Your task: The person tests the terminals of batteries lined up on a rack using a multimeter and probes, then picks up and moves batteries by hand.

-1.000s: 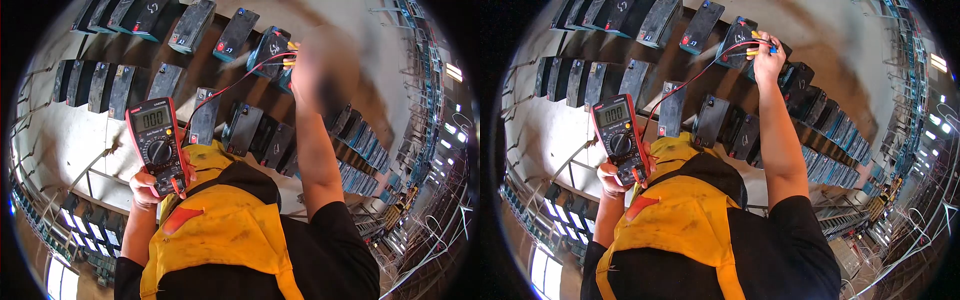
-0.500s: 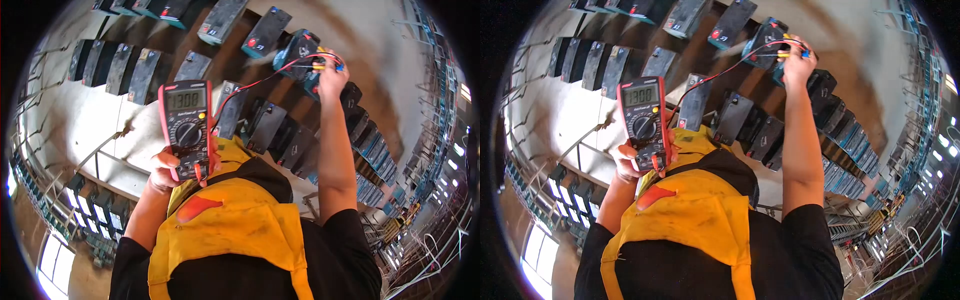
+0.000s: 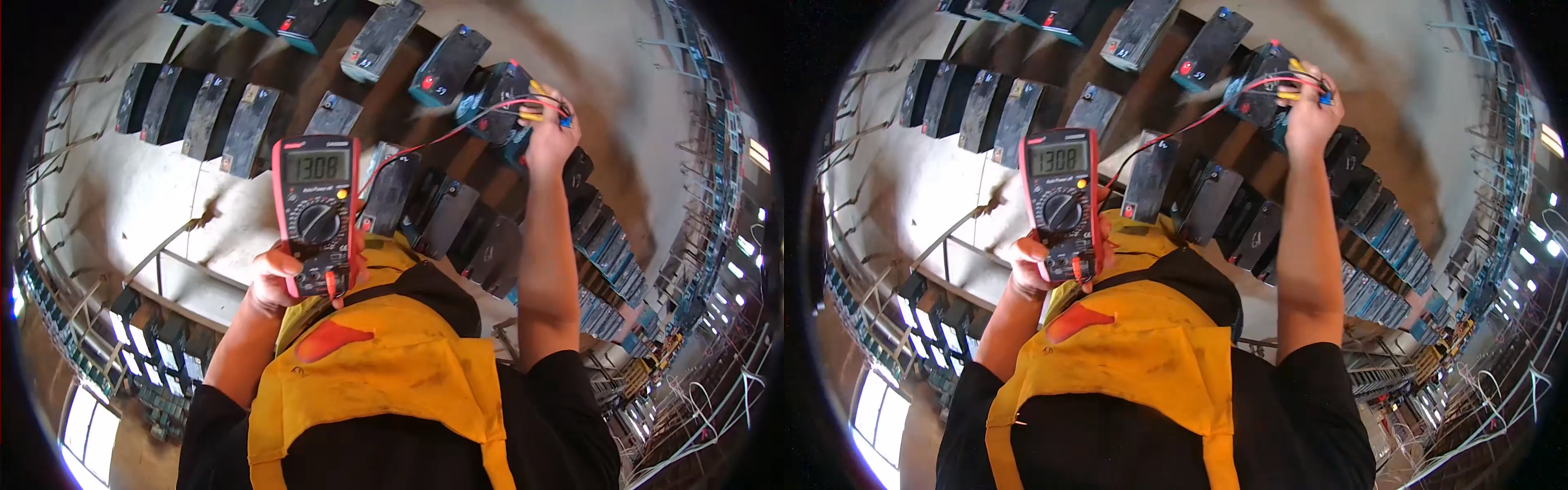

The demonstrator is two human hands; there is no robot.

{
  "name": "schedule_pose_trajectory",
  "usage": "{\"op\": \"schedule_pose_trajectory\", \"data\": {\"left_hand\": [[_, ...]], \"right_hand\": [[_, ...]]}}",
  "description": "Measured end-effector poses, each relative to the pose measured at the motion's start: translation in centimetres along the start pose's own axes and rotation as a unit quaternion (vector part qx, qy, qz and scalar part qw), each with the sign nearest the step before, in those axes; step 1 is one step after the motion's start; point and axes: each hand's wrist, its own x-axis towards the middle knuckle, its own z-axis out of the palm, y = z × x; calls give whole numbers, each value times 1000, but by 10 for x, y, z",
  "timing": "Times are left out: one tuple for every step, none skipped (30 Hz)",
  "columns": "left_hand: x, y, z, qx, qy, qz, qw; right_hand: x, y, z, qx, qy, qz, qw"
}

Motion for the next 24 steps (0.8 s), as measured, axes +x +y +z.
{"op": "schedule_pose_trajectory", "data": {"left_hand": [[-1,2,-3,-11,-4,-2,1000],[-2,4,-6,-21,-7,-6,1000],[-2,6,-6,-12,-4,-2,1000],[-3,9,-6,-2,0,3,1000],[-3,12,-6,7,5,9,1000],[-4,13,-8,6,1,11,1000],[-6,15,-11,3,-1,14,1000],[-7,17,-14,1,-4,17,1000],[-9,19,-17,0,-8,19,1000],[-11,20,-18,-11,0,18,1000],[-13,22,-19,-21,7,17,1000],[-15,25,-20,-31,15,16,999],[-16,26,-22,-32,11,18,999],[-16,28,-24,-33,8,20,999],[-16,30,-26,-34,3,22,999],[-17,33,-27,-32,4,21,999],[-17,34,-26,-29,4,22,999],[-17,35,-26,-27,4,22,999],[-15,36,-25,-25,2,29,999],[-15,36,-23,-20,14,28,999],[-14,37,-23,-14,26,28,999],[-14,37,-22,-9,40,28,999],[-14,38,-22,-19,45,25,998],[-14,39,-22,-17,42,22,999]], "right_hand": [[-2,-1,11,29,-10,-3,1000],[-4,-2,24,59,-19,-6,998],[-6,-2,38,58,-19,5,998],[-7,0,52,58,-20,17,998],[-6,7,63,66,-19,19,997],[-5,12,71,71,-30,14,997],[-5,16,78,61,-24,16,998],[-4,19,84,50,-19,19,998],[-4,21,87,47,-15,22,999],[-4,23,90,45,-11,24,999],[-4,25,93,43,-7,27,999],[-4,27,96,40,-7,24,999],[-4,28,95,37,-6,20,999],[-3,28,96,34,-5,17,999],[-4,28,96,33,-4,12,999],[-4,29,97,44,-1,15,999],[-4,30,97,55,2,14,998],[-3,29,99,66,4,15,998],[-4,28,100,52,18,17,998],[-3,26,100,45,23,22,998],[-3,24,101,38,27,28,999],[-3,22,103,31,30,35,998],[-1,22,104,30,31,35,998],[0,22,104,25,33,35,998]]}}
